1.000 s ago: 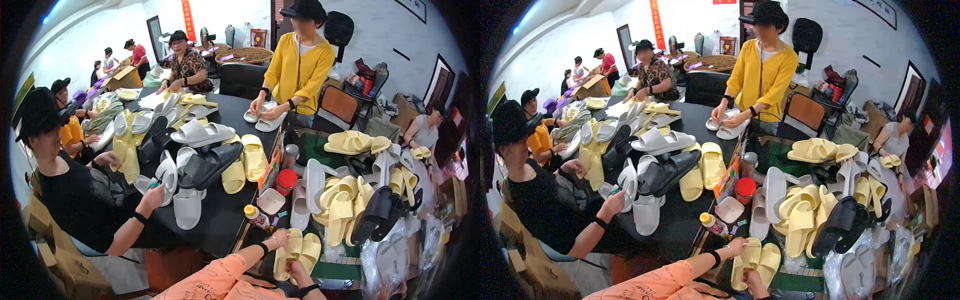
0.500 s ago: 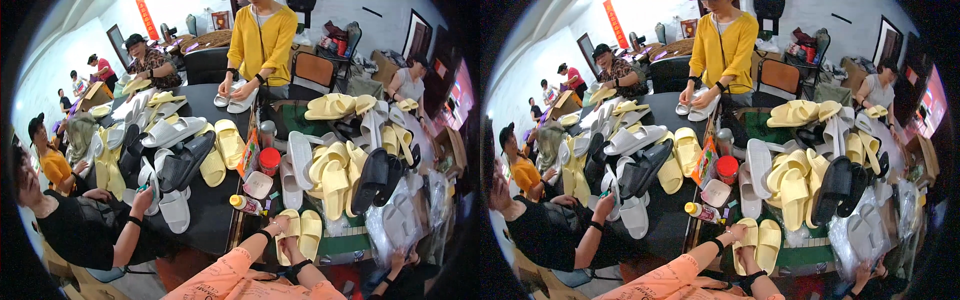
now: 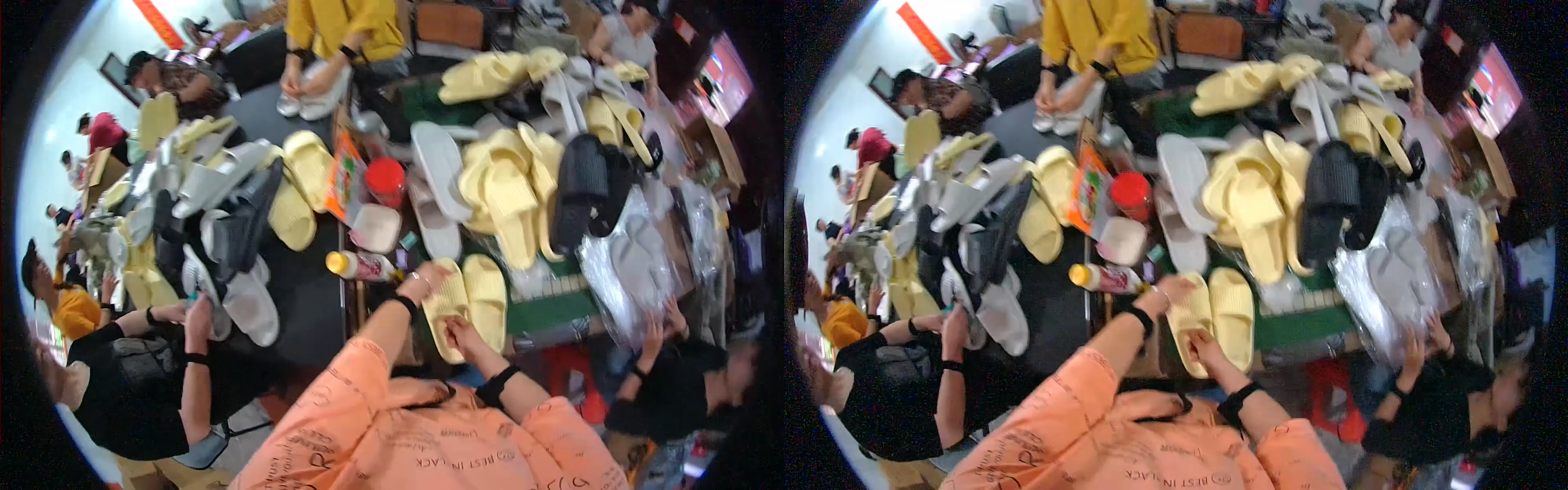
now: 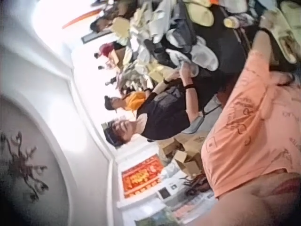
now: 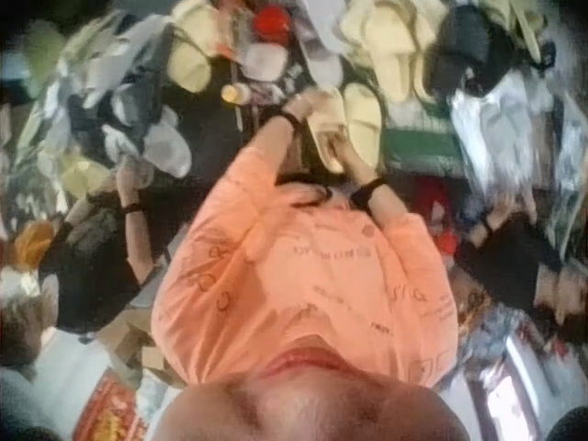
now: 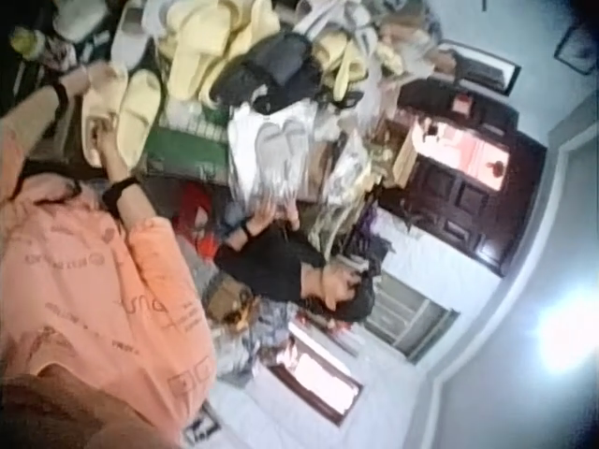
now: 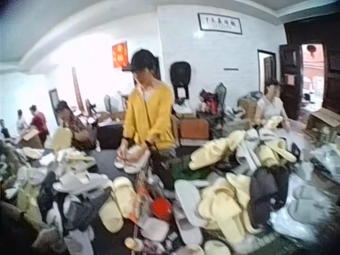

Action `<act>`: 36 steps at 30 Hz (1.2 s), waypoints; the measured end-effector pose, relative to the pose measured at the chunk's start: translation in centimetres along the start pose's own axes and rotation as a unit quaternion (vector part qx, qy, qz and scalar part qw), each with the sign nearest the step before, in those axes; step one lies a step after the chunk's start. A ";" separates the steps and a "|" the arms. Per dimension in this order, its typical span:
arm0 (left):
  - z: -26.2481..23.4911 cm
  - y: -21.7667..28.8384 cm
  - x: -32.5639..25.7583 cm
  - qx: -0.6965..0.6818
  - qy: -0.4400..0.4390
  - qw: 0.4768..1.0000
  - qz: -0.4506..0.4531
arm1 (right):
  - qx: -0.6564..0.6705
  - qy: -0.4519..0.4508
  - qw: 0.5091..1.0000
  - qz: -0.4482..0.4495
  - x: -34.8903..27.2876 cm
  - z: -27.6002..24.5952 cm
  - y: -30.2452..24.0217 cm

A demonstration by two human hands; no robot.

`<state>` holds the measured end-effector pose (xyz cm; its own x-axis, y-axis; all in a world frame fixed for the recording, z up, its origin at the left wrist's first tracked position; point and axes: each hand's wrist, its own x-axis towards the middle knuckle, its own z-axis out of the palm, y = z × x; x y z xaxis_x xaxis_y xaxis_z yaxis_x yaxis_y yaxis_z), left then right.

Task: Inspecting and sorting various shoe components and finished sandals in a manufacturing environment.

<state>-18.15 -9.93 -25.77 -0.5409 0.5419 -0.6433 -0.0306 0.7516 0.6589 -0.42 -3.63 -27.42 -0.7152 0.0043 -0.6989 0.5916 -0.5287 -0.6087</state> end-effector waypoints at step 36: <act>1.5 3.7 -0.2 0.303 0.168 0.926 0.148 | -0.699 -0.039 0.617 -0.360 -0.8 -5.5 -6.0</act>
<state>-16.93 -6.74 -23.79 -0.6843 0.6871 -0.2441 0.5832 0.7167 0.3824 -1.38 4.22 -25.28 -0.9633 -0.2585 -0.0719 -0.1852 0.8344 -0.5190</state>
